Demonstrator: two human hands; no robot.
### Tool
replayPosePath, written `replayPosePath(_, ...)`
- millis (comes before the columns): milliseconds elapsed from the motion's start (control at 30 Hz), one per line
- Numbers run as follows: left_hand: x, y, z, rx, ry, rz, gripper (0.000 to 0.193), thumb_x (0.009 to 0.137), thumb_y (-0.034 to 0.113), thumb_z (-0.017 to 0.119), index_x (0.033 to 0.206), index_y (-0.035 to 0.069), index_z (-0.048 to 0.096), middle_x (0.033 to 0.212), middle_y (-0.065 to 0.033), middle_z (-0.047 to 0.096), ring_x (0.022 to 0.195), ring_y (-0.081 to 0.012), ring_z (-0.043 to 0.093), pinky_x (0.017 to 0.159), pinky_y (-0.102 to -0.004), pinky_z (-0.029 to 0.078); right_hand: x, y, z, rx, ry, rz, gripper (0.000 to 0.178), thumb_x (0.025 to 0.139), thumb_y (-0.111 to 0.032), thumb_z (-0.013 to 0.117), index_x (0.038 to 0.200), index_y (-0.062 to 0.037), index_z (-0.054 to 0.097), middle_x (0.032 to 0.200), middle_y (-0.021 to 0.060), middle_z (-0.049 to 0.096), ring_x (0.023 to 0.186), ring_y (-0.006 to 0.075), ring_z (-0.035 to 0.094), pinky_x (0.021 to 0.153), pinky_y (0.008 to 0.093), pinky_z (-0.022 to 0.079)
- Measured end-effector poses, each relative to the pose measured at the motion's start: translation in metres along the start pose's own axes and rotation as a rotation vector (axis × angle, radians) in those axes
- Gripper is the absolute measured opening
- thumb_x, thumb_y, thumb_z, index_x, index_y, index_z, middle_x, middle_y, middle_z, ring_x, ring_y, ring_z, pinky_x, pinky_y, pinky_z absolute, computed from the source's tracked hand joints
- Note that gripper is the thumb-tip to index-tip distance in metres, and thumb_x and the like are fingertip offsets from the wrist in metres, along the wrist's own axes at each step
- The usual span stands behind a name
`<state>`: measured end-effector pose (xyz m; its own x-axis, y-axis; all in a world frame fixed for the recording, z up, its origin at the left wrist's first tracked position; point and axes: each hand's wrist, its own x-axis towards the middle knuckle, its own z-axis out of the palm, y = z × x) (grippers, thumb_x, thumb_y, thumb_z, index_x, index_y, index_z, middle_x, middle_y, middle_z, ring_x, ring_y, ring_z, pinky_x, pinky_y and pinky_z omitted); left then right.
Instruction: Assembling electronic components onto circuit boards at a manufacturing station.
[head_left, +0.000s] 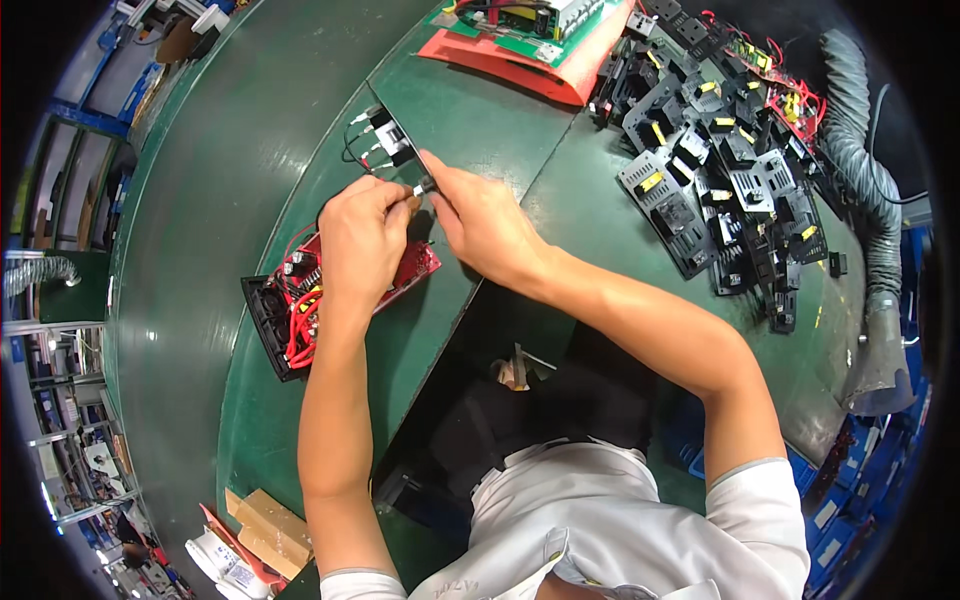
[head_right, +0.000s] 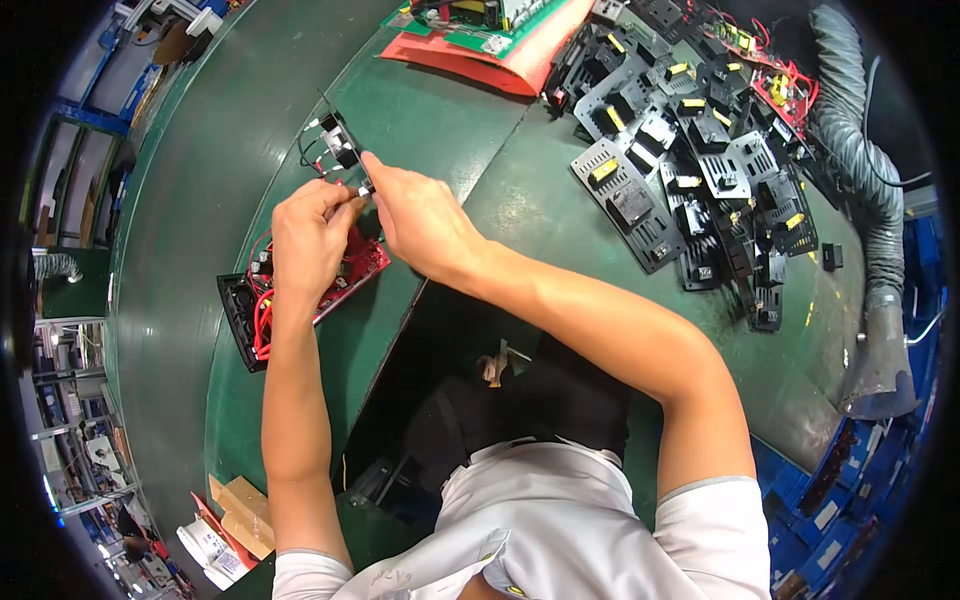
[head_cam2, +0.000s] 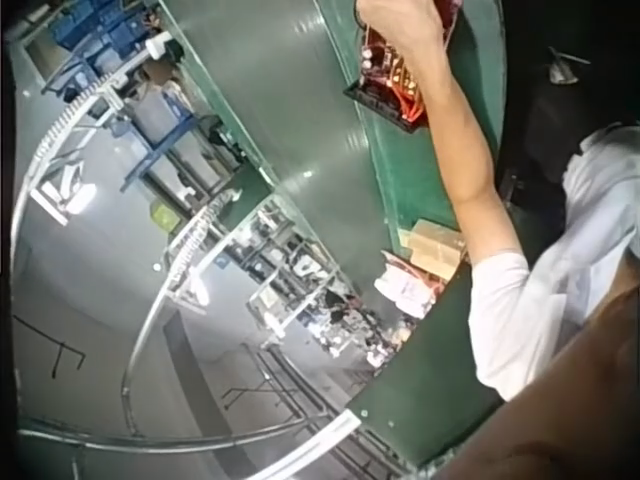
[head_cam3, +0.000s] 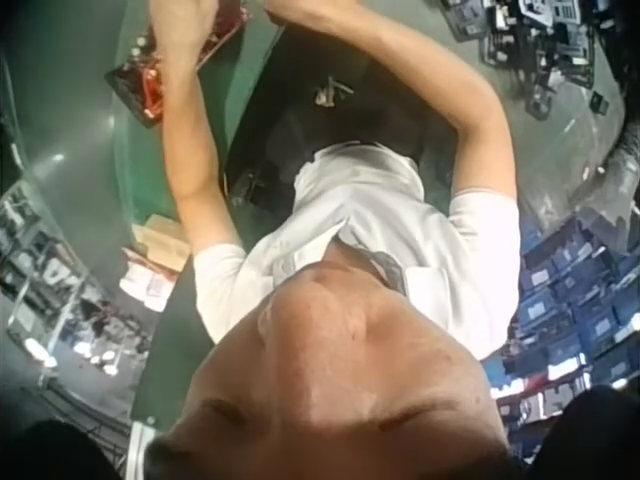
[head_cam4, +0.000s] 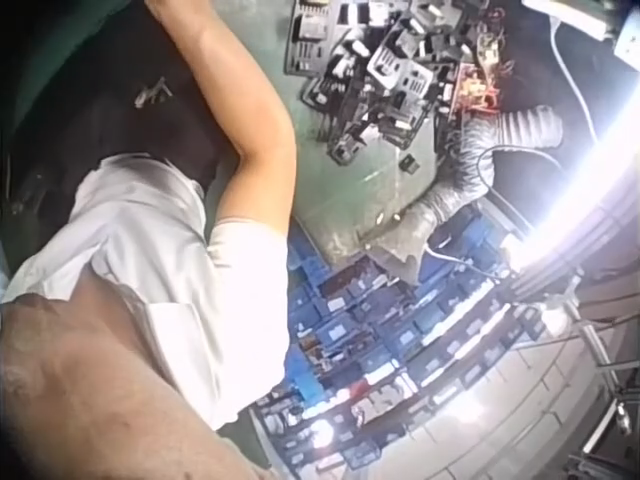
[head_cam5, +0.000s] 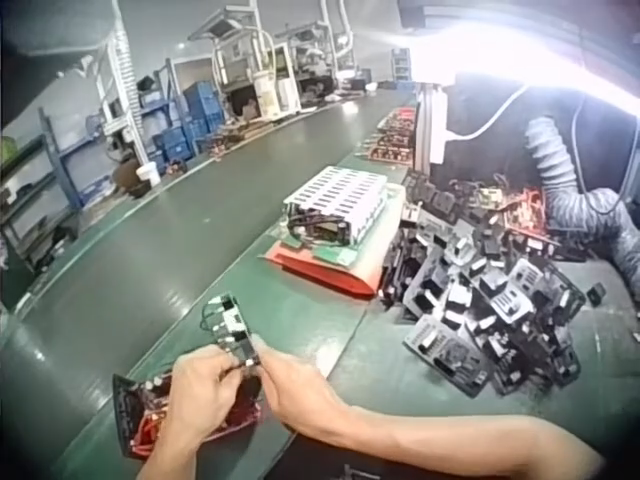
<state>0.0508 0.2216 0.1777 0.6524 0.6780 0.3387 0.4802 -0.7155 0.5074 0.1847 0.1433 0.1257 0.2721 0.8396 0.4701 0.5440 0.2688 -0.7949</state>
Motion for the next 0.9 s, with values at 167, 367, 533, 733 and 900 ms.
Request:
replayPosePath(167, -0.001, 0.001, 0.000, -0.021, -0.024, -0.029, 0.012, 0.077, 0.006, 0.072, 0.086, -0.002, 0.071, 0.078, -0.0159, 0.063, 0.067, -0.0333, 0.062, 0.063, -0.0399, 0.048, -0.004, 0.001, 0.001, 0.014, 0.006, -0.032, 0.048, 0.088, -0.001, 0.056, 0.135, 0.0027, 0.048, 0.093, 0.0255, 0.062, 0.084, 0.0431, 0.062, 0.073, 0.0445, 0.050)
replayPosePath(367, 0.009, 0.004, -0.026, -0.608, -0.131, -0.301, 0.048, 0.090, 0.018, 0.066, 0.130, -0.004, 0.053, 0.101, -0.0121, 0.066, 0.090, -0.0177, 0.066, 0.078, -0.0301, 0.052, 0.007, 0.007, -0.005, 0.033, 0.030, 0.038, 0.044, 0.087, -0.002, 0.056, 0.131, -0.0025, 0.054, 0.095, 0.0258, 0.064, 0.085, 0.0421, 0.063, 0.074, 0.0411, 0.051)
replayPosePath(533, 0.012, 0.004, -0.039, -1.282, -0.221, -0.440, 0.095, 0.094, 0.067, 0.041, 0.149, -0.007, 0.016, 0.138, -0.0302, 0.045, 0.121, -0.0371, 0.054, 0.099, -0.0398, 0.047, 0.010, 0.020, -0.017, -0.194, 0.040, 0.013, 0.051, 0.085, -0.008, 0.064, 0.132, 0.0003, 0.049, 0.117, 0.0237, 0.060, 0.108, 0.0401, 0.056, 0.097, 0.0430, 0.043)
replayPosePath(733, 0.006, 0.011, -0.034, -1.269, -0.244, -0.463, 0.104, 0.090, 0.074, 0.038, 0.151, -0.006, 0.012, 0.144, -0.0301, 0.037, 0.127, -0.0362, 0.049, 0.108, -0.0402, 0.038, 0.020, -0.058, -0.031, 0.265, -0.192, 0.444, 0.029, 0.094, -0.029, 0.064, 0.100, -0.0004, 0.066, 0.081, 0.0024, 0.066, 0.072, 0.0115, 0.061, 0.063, 0.0253, 0.047)
replayPosePath(900, 0.005, 0.018, -0.027, -1.287, -0.300, -0.452, 0.088, 0.096, 0.063, 0.041, 0.149, -0.005, 0.022, 0.146, -0.0274, 0.038, 0.129, -0.0314, 0.048, 0.107, -0.0377, 0.038, 0.017, -0.050, -0.034, 0.678, -0.378, 0.780, 0.023, 0.094, -0.027, 0.063, 0.099, -0.0047, 0.065, 0.081, 0.0009, 0.065, 0.068, 0.0076, 0.059, 0.058, 0.0217, 0.043)
